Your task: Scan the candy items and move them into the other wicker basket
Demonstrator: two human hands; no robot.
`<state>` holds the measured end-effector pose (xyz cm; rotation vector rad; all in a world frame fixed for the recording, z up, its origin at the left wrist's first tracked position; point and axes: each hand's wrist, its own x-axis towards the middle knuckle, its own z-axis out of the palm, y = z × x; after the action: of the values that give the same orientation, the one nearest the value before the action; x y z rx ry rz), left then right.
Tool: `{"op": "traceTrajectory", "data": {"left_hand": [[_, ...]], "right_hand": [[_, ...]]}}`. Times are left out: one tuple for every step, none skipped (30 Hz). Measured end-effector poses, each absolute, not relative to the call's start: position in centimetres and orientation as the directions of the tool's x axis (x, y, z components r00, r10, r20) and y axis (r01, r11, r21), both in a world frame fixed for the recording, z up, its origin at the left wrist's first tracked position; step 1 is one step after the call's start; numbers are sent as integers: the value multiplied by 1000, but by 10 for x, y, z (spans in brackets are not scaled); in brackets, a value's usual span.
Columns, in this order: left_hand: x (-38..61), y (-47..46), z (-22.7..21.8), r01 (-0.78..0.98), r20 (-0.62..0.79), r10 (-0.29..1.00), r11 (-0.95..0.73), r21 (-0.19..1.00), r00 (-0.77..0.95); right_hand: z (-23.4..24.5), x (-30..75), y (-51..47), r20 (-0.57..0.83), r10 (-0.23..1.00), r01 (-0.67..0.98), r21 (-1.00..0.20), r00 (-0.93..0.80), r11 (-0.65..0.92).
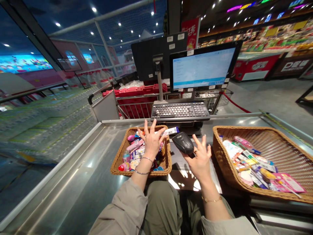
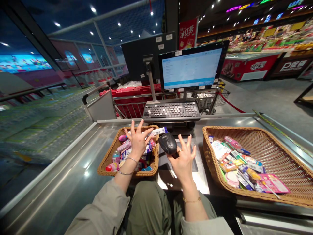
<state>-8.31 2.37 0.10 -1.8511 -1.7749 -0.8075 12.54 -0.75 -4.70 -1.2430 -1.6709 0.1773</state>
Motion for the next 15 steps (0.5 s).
{"op": "traceTrajectory", "data": {"left_hand": [[-83, 24, 1, 995, 683, 730, -71, 74, 1], [-84, 24, 1, 995, 684, 730, -70, 74, 1], [-84, 24, 1, 995, 684, 729, -70, 73, 1], [-84, 24, 1, 995, 684, 730, -69, 73, 0], [-84, 24, 1, 995, 682, 731, -67, 74, -1], [-83, 24, 1, 995, 679, 734, -66, 76, -3], [-83, 24, 1, 995, 676, 737, -64, 78, -6], [-83, 24, 1, 995, 674, 739, -62, 81, -9], [-83, 24, 1, 995, 672, 741, -61, 83, -11], [-83, 24, 2, 995, 670, 742, -60, 85, -13], [-83, 24, 1, 995, 669, 743, -59, 86, -14], [-82, 25, 1, 994, 669, 743, -58, 87, -15], [-82, 25, 1, 994, 668, 744, -56, 89, -18], [-82, 25, 1, 994, 668, 744, -55, 90, -20], [-82, 25, 1, 994, 668, 744, -53, 91, -22]], "right_hand": [[-47, 125, -7, 618, 785, 638, -617, 30, 461], [-47, 125, -7, 618, 786, 639, -616, 28, 462], [-48, 126, -7, 617, 786, 639, -615, 25, 462], [-48, 126, -7, 617, 786, 640, -613, 23, 463], [-48, 126, -7, 617, 786, 641, -613, 23, 462], [-48, 126, -7, 617, 786, 643, -612, 24, 461], [-48, 126, -7, 616, 788, 645, -612, 24, 459], [-48, 126, -7, 613, 790, 646, -612, 22, 456], [-48, 126, -7, 610, 792, 647, -612, 21, 454], [-47, 126, -7, 606, 795, 647, -614, 19, 452], [-47, 126, -7, 602, 798, 647, -615, 16, 451], [-47, 126, -7, 600, 800, 646, -616, 13, 451], [-47, 126, -7, 598, 802, 645, -618, 13, 450], [-47, 127, -7, 598, 802, 644, -619, 13, 451], [-47, 127, -7, 599, 801, 642, -619, 14, 452]]}}
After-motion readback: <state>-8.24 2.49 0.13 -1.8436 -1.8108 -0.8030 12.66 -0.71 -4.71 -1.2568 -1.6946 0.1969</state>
